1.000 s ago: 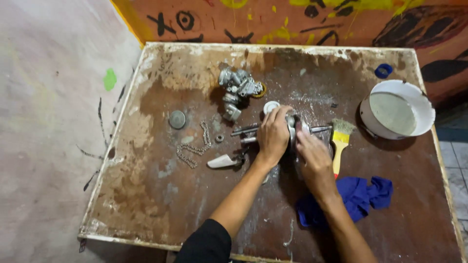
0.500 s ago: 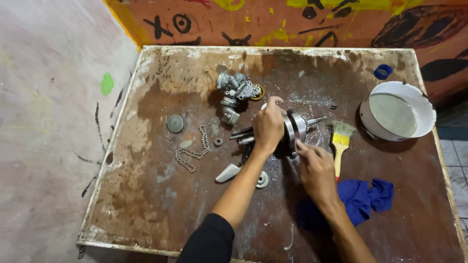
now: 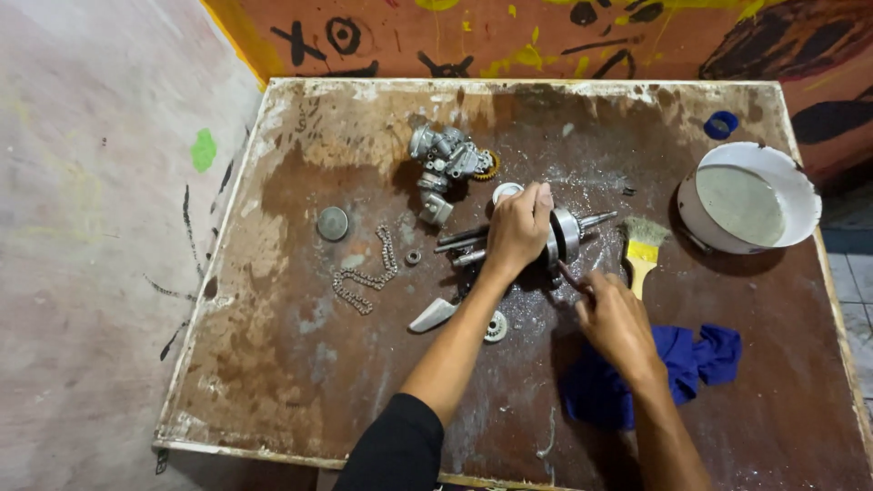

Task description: The person cleans a cylindrical mechanical part on a workbench using a brush and a liquid from a white container. They scrub the part with the brush, then wipe it with their hands and a blue cloth. Other mechanical parts, including a carburetor and a chain, are visible on the table.

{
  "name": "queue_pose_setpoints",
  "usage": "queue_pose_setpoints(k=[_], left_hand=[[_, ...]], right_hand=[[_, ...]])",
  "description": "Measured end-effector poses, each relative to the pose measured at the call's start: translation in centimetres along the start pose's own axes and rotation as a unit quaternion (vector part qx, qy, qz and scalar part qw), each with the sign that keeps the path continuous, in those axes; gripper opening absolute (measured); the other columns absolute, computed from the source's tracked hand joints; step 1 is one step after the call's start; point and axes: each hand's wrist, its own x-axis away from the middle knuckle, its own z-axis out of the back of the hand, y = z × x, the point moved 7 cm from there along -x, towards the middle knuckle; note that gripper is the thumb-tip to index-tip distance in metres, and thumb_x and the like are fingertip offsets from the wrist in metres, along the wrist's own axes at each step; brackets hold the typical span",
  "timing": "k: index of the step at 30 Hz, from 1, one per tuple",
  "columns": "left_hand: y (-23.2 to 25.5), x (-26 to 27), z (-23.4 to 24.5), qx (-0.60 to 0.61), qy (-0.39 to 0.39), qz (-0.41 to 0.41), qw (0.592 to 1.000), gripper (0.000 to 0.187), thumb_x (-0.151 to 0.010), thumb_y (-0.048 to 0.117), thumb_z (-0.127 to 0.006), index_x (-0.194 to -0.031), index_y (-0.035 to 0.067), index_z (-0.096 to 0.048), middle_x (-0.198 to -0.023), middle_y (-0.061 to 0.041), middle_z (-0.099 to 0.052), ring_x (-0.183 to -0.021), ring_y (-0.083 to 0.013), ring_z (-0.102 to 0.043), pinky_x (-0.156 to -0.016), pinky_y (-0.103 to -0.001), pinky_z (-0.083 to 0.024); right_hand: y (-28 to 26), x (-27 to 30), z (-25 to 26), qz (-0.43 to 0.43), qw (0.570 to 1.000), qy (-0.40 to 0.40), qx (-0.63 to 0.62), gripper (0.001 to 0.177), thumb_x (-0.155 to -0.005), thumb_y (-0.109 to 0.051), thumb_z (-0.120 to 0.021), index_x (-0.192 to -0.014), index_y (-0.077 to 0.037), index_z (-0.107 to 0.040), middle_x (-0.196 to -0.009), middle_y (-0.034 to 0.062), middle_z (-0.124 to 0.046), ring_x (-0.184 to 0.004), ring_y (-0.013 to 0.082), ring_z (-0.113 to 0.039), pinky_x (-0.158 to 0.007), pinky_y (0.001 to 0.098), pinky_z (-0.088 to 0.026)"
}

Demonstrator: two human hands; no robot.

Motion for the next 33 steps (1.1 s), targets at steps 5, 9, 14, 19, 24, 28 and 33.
queue_pose_setpoints(k=[5,9,14,19,24,28,33], left_hand=[[0.6,0.1,0.0,-0.011,-0.015,-0.025,1.0,0.041,-0.106,0.042,-0.036,-0.088,0.012,-0.058,-0.067,-0.009,-0.059,-0.067,-0.026,-0.059,-0.089,-0.047,-0.048],[1.1,0.8,0.5,-0.044,-0.017,-0.021,0.999,0.033,-0.095,0.035,-0.042,-0.101,0.007,-0.059,-0.084,-0.015,-0.067,-0.085,-0.0304,-0.061,-0.089,-0.049,-0.047],[0.6,0.6,0.3,-0.02,-0.04,-0.027,0.999,0.039,-0.095,0.029,-0.038,-0.114,0.006,-0.062,-0.104,-0.018,-0.07,-0.094,-0.0312,-0.066,-0.097,-0.051,-0.046],[0.5,0.0,0.8,0.025,-0.045,0.022,0.998,0.044,-0.093,0.026,-0.039,-0.121,0.002,-0.062,-0.113,-0.025,-0.067,-0.099,-0.0385,-0.067,-0.088,-0.05,-0.055],[1.0,-0.1,1.3,0.027,-0.034,0.04,0.998,0.036,-0.093,0.023,-0.041,-0.107,0.002,-0.066,-0.1,-0.025,-0.071,-0.092,-0.0385,-0.07,-0.085,-0.049,-0.057],[1.7,-0.2,1.6,0.029,-0.046,0.03,0.998,0.034,-0.091,0.022,-0.041,-0.105,0.001,-0.065,-0.093,-0.023,-0.072,-0.086,-0.0359,-0.071,-0.081,-0.048,-0.057],[1.8,-0.2,1.6,0.025,-0.108,0.128,0.986,0.035,-0.091,0.02,-0.037,-0.105,0.004,-0.065,-0.069,-0.019,-0.069,-0.062,-0.0351,-0.069,-0.06,-0.049,-0.055]], right_hand=[[-1.1,-1.6,2.7,-0.051,0.991,0.047,-0.115,0.023,-0.101,-0.013,-0.057,-0.12,-0.001,-0.059,-0.091,0.0315,-0.068,-0.085,0.0515,-0.067,-0.069,0.0576,-0.05],[-2.4,-4.4,4.4,-0.022,0.977,0.141,-0.159,0.026,-0.108,-0.013,-0.053,-0.13,-0.001,-0.057,-0.087,0.0279,-0.068,-0.079,0.047,-0.068,-0.063,0.0553,-0.049],[-4.4,-6.2,2.9,-0.007,0.989,0.122,-0.085,0.027,-0.103,-0.016,-0.06,-0.127,-0.012,-0.071,-0.076,0.0185,-0.073,-0.057,0.031,-0.068,-0.051,0.0436,-0.053],[-5.3,-3.2,1.8,0.066,0.982,0.176,0.001,0.032,-0.093,-0.011,-0.065,-0.122,-0.004,-0.076,-0.068,0.0196,-0.071,-0.047,0.0253,-0.065,-0.049,0.0393,-0.052],[-3.9,-4.4,2.3,-0.014,0.979,0.176,-0.1,0.017,-0.102,-0.013,-0.064,-0.111,0.001,-0.067,-0.069,0.0195,-0.069,-0.056,0.0297,-0.068,-0.05,0.042,-0.052],[-2.3,-6.6,-0.8,-0.061,0.989,0.104,-0.085,0.014,-0.106,-0.017,-0.06,-0.104,-0.003,-0.064,-0.067,0.0168,-0.07,-0.049,0.0327,-0.067,-0.045,0.0437,-0.053],[-2.9,-2.6,-0.1,-0.011,0.983,0.131,-0.129,0.013,-0.097,-0.012,-0.065,-0.101,0.0,-0.063,-0.081,0.0231,-0.072,-0.07,0.0387,-0.073,-0.059,0.0463,-0.055]])
